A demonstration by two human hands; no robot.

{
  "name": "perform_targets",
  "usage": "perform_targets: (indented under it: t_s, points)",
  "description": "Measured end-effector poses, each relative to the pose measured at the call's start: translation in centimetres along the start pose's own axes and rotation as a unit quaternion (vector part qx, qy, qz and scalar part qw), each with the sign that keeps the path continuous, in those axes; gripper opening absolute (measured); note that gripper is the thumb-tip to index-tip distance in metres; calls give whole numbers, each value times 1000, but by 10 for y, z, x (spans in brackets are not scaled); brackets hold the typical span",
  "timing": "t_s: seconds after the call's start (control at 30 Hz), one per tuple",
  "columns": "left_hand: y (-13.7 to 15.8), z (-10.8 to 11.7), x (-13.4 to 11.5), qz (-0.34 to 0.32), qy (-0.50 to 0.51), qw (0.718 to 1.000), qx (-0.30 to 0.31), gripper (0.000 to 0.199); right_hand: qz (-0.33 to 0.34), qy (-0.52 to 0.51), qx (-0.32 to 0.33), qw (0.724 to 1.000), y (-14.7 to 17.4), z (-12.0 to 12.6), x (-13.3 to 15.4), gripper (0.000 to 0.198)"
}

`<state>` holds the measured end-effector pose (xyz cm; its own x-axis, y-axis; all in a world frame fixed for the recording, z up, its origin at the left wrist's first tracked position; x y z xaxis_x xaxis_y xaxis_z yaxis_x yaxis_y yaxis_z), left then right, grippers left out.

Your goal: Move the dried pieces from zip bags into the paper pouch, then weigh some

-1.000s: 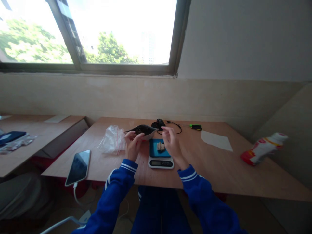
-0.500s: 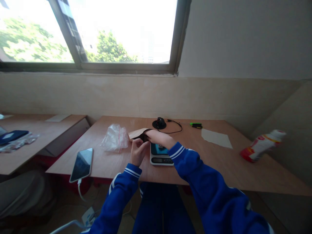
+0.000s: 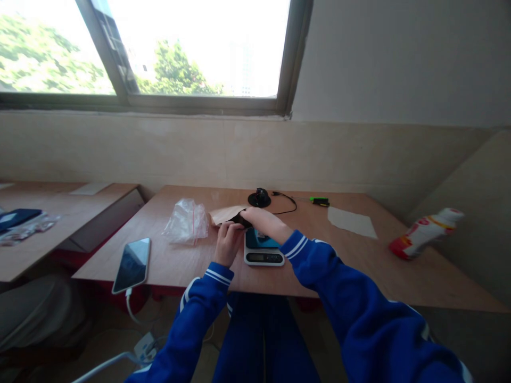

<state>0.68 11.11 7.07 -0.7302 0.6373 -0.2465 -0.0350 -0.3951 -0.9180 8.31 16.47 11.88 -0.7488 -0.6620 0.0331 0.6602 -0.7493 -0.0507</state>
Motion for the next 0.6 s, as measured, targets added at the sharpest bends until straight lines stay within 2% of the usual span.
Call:
perform_targets:
  t_s: [0.1,0.2,0.33,0.4,0.47,0.53,0.6]
  points:
    - [-4,3,2,13,2,1000,-13,11,38,-23,-62,997,5,9,0,29]
    - [-7,2,6,33,11,999,-11,12,81,-118,-96,985,11,15,-1,29]
    - [-9,2,10,54,17,998,-20,11,86,-278,-173,941,26,33,-20,29]
    - [-11,2,12,63,18,998,-19,11,57,-359,-243,899,40,43,-39,23]
    - [-14,0,15,71,23,997,-11,12,14,-449,-315,836,58,45,-63,18]
    - [-20,-3,21,83,26,996,-2,12,-39,-534,-350,769,74,30,-87,21]
    - [-29,-7,28,94,18,995,4,13,-92,-595,-338,723,84,0,-104,29]
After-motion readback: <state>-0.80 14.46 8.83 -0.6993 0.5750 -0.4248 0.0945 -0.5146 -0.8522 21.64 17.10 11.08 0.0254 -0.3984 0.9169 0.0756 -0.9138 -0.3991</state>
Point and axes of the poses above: each hand's wrist, its own y-axis away from the middle knuckle, its own z-axis out of the back of the hand, x = y × z, the point moved 8 cm from there along -y, towards the middle knuckle, and after that the axes turned 4 degrees about -z, right-handed, at the moved point
